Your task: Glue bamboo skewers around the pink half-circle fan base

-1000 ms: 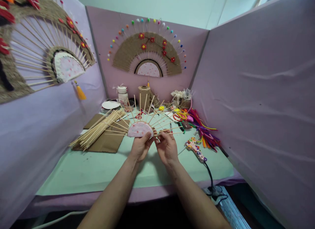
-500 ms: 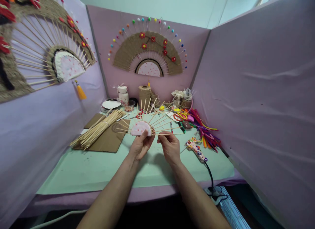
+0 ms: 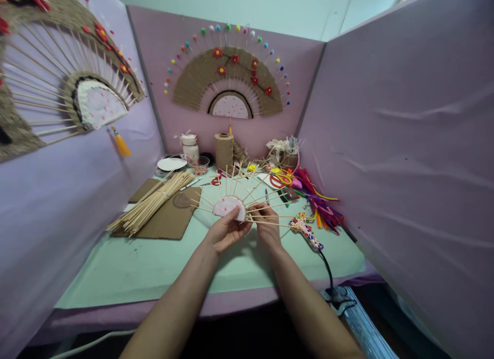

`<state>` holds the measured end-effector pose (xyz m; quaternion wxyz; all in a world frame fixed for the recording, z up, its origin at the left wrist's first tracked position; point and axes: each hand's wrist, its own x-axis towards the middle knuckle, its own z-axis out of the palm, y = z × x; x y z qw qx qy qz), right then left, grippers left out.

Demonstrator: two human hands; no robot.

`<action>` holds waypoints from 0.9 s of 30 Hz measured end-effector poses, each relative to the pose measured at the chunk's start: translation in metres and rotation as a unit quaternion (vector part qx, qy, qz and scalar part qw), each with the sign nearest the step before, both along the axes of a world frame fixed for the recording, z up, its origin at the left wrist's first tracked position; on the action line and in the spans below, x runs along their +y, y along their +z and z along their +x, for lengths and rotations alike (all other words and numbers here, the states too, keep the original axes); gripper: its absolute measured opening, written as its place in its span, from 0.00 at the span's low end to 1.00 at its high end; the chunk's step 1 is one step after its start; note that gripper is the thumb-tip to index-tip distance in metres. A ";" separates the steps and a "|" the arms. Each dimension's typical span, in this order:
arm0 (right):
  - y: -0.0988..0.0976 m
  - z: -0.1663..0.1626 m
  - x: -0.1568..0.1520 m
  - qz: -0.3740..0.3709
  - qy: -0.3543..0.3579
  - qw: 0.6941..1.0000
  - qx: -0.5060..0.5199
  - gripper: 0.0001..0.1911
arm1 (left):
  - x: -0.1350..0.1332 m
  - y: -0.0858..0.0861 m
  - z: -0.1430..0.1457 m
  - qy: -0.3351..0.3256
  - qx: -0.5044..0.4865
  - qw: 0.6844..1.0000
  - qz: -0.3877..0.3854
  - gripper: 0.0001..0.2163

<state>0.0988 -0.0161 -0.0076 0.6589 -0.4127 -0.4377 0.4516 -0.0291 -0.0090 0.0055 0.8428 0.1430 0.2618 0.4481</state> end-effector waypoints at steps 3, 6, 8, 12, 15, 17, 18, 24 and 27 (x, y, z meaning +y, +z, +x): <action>-0.001 0.002 0.003 -0.006 0.017 1.000 0.008 0.11 | 0.001 -0.003 -0.003 -0.037 -0.011 0.999 0.008 0.07; -0.004 0.004 0.007 -0.014 0.031 0.999 0.007 0.11 | 0.001 -0.004 -0.003 -0.051 -0.010 0.999 0.006 0.07; -0.007 0.005 0.009 -0.021 0.043 0.999 0.012 0.11 | 0.001 -0.004 -0.002 -0.040 -0.002 0.999 -0.001 0.06; -0.011 0.003 0.012 -0.021 0.046 0.998 0.023 0.13 | 0.001 0.000 0.001 0.004 -0.001 1.000 -0.013 0.05; -0.011 0.000 0.011 -0.004 0.020 0.999 0.030 0.14 | 0.002 0.006 0.002 0.076 -0.020 0.997 -0.017 0.05; -0.011 -0.002 0.007 0.017 -0.013 1.000 0.022 0.13 | 0.002 0.009 0.001 0.113 -0.032 0.993 -0.014 0.07; -0.011 -0.003 0.004 0.033 -0.030 0.999 0.011 0.12 | 0.002 0.010 0.001 0.122 -0.038 0.992 -0.012 0.07; -0.017 -0.010 -0.012 0.190 -0.093 0.971 -0.115 0.04 | -0.001 0.011 -0.002 0.121 -0.051 0.991 0.004 0.06; -0.018 -0.012 -0.015 0.231 -0.101 0.957 -0.146 0.02 | -0.002 0.009 -0.002 0.100 -0.049 0.993 0.028 0.05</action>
